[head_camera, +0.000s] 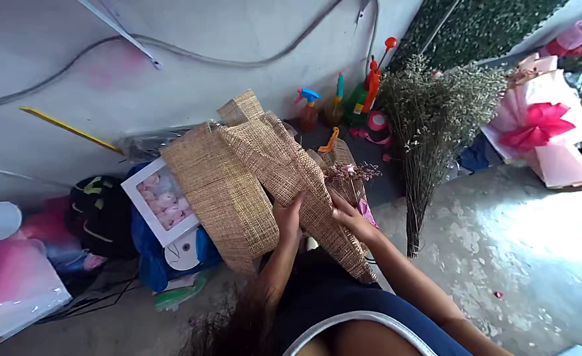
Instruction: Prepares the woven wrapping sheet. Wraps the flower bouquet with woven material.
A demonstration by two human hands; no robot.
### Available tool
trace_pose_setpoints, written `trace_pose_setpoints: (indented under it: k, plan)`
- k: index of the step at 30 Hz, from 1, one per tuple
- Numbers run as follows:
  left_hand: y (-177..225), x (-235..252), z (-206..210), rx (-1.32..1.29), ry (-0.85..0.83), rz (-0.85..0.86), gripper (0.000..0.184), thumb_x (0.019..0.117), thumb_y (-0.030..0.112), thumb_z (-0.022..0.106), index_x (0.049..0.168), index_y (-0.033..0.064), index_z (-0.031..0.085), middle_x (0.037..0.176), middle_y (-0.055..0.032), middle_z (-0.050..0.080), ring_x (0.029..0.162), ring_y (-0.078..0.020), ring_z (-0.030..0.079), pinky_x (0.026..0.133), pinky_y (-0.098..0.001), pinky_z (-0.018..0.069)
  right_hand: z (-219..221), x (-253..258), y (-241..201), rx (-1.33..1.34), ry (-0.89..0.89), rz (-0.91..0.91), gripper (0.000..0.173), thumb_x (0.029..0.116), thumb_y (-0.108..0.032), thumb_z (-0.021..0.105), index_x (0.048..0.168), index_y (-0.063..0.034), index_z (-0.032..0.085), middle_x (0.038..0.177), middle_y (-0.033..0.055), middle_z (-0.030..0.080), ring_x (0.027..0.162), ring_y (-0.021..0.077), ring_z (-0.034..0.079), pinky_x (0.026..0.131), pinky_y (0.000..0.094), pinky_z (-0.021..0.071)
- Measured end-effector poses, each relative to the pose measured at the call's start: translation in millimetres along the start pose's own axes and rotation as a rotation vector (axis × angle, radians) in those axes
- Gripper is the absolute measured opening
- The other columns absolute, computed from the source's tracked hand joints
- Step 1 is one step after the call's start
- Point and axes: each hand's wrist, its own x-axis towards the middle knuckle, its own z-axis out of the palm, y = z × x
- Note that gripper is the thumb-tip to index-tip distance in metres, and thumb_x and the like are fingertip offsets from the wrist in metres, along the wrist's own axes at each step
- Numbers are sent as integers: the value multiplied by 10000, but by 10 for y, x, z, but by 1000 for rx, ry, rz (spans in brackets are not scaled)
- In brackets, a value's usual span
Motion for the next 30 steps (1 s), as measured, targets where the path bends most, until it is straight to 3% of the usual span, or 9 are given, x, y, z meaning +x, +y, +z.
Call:
trace_pose_setpoints:
  k: [2,4,6,8,10,18,21,24,30]
  plan:
    - [2,-15,23,5,61,51,355,834,-8,798,1135,-47,614,944,-109,725,853,-135,715,795,-325,609,-30,-24,-168,-309,-54,116,928,833,-414,811,1536,-25,345,1242,207,659,1141,278,657,1016,478,514]
    - [33,-27,36,-19,65,44,407,825,-32,795,1174,-61,588,978,-134,711,884,-152,707,811,-339,604,-113,11,-275,-533,-104,221,912,848,-365,837,1538,-27,345,1205,268,662,1133,414,649,1012,603,478]
    - [168,-6,-27,-59,-44,-2,418,906,1,716,1279,-48,535,1058,-141,697,933,-163,695,848,-363,594,-262,27,-265,-534,-185,167,786,884,-255,811,1498,4,395,1240,257,645,1155,369,641,1042,546,477]
    - [393,86,-129,-119,-199,-49,362,1087,185,408,1416,35,417,1164,-85,640,1011,-124,650,895,-348,559,-402,42,-239,-512,-272,65,733,891,-179,792,1478,39,412,1263,257,637,1177,336,637,1060,508,474]
    - [598,243,-207,-219,-222,-79,471,1120,425,173,1404,142,419,1170,-8,642,1034,-86,646,888,-325,555,-508,45,-176,-490,-333,4,751,880,-149,791,1483,58,393,1282,260,628,1194,320,632,1071,493,470]
    - [657,713,-175,-257,8,109,190,1040,193,590,1187,73,575,997,-38,712,891,-124,711,821,-349,611,-690,4,106,-426,-286,18,702,834,-127,816,1436,6,481,1257,205,651,1152,255,651,1039,439,506]
    - [588,715,-211,-250,65,81,238,1043,214,586,1230,70,558,1044,-59,692,923,-139,697,832,-365,600,-761,-51,184,-415,-227,78,636,831,-113,817,1386,13,534,1196,203,668,1077,254,666,982,442,525]
    - [637,746,-335,-223,0,36,459,1097,425,398,1438,122,448,1298,-66,605,1142,-150,617,962,-387,532,-897,-94,311,-385,-266,88,541,853,-100,792,1325,16,553,1128,175,672,995,204,668,916,399,542]
    - [642,946,-446,-233,278,171,358,1081,334,496,1267,36,566,1151,-100,668,1040,-164,673,917,-402,572,-979,-226,314,-193,-285,127,464,849,-58,752,1273,-8,570,1041,59,698,908,64,683,856,275,575]
